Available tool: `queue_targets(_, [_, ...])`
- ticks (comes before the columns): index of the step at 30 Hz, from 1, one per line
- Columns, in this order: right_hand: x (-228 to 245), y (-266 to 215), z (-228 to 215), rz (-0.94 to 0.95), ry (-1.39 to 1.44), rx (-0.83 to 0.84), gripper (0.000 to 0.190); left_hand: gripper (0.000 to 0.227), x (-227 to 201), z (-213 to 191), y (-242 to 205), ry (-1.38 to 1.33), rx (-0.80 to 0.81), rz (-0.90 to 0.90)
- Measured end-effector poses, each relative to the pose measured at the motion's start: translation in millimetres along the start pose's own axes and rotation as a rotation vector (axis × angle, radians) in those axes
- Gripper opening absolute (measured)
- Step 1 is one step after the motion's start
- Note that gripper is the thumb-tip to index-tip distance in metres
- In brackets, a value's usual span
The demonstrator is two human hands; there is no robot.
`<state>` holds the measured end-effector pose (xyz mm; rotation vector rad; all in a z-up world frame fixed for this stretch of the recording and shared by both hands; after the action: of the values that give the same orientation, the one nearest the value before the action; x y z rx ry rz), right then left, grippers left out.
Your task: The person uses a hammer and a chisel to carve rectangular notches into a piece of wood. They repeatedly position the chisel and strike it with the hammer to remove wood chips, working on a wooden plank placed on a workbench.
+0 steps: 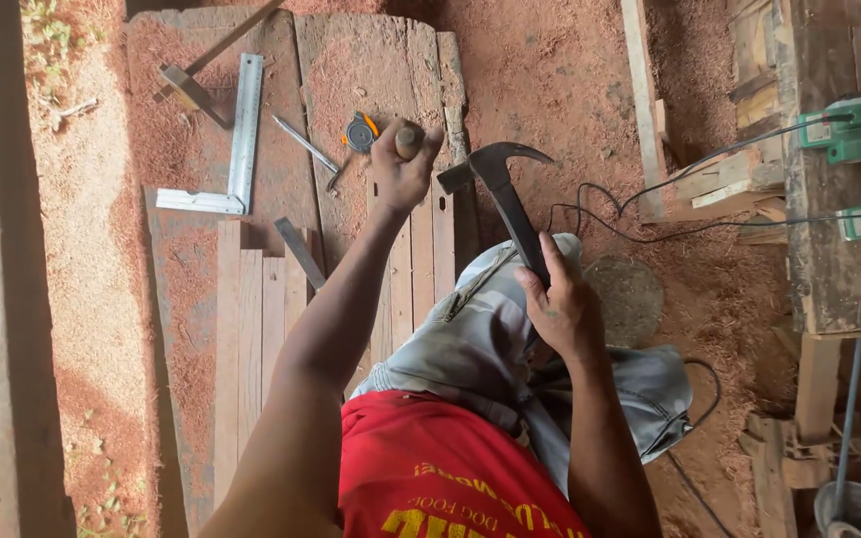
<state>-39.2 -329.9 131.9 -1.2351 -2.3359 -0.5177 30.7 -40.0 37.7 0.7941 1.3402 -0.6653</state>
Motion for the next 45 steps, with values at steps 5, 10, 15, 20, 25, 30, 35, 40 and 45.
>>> queue_targets(5, [2.2, 0.8, -0.7, -0.001, -0.010, 0.009, 0.062, 0.036, 6.6, 4.4, 6.8, -0.025, 0.094, 0.075])
queue_targets(10, [-2.9, -1.8, 0.5, -0.025, 0.002, -0.016, 0.061, 0.034, -7.8, 0.2, 8.1, -0.025, 0.140, 0.164])
queue_targets(15, [-10.3, -4.7, 4.5, -0.058, 0.028, -0.051, 0.062, 0.028, -12.5, -2.9, 0.9, -0.079, 0.292, 0.064])
queue_targets(20, [-6.3, -3.1, 2.1, -0.069, 0.033, -0.046, 0.063, 0.028, -4.6, 6.2, 4.9, -0.087, 0.342, 0.072])
queue_targets(25, [-7.3, -3.2, 2.6, -0.037, 0.051, -0.028, 0.064, 0.031, -2.7, 10.7, 11.4, -0.048, 0.310, 0.143])
queue_targets(30, [-11.8, -6.0, 5.4, -0.062, 0.012, -0.060, 0.062, 0.029, -8.2, 5.0, 0.9, -0.088, 0.353, 0.114])
queue_targets(35, [-4.1, -3.3, 1.5, -0.045, 0.018, -0.043, 0.062, 0.030, -9.5, 4.2, 4.6, -0.023, 0.316, 0.145])
queue_targets(40, [-3.5, -4.2, 1.2, -0.040, 0.033, -0.057, 0.061, 0.032, 1.5, 11.4, 19.8, -0.002, 0.247, 0.132])
queue_targets(45, [-9.0, -4.8, 4.0, -0.050, 0.046, -0.071, 0.062, 0.030, -19.1, 6.1, 14.7, 0.008, 0.251, 0.163])
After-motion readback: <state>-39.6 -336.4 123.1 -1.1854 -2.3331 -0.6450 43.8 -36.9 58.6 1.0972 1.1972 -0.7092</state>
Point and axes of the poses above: each hand's wrist, its own y-axis towards the middle knuckle, its own z-axis out of the palm, x = y × z, the point moved 3 cm from there along y, towards the middle knuckle, and after that the axes turned 11 degrees about -z, right-handed, at the moved point
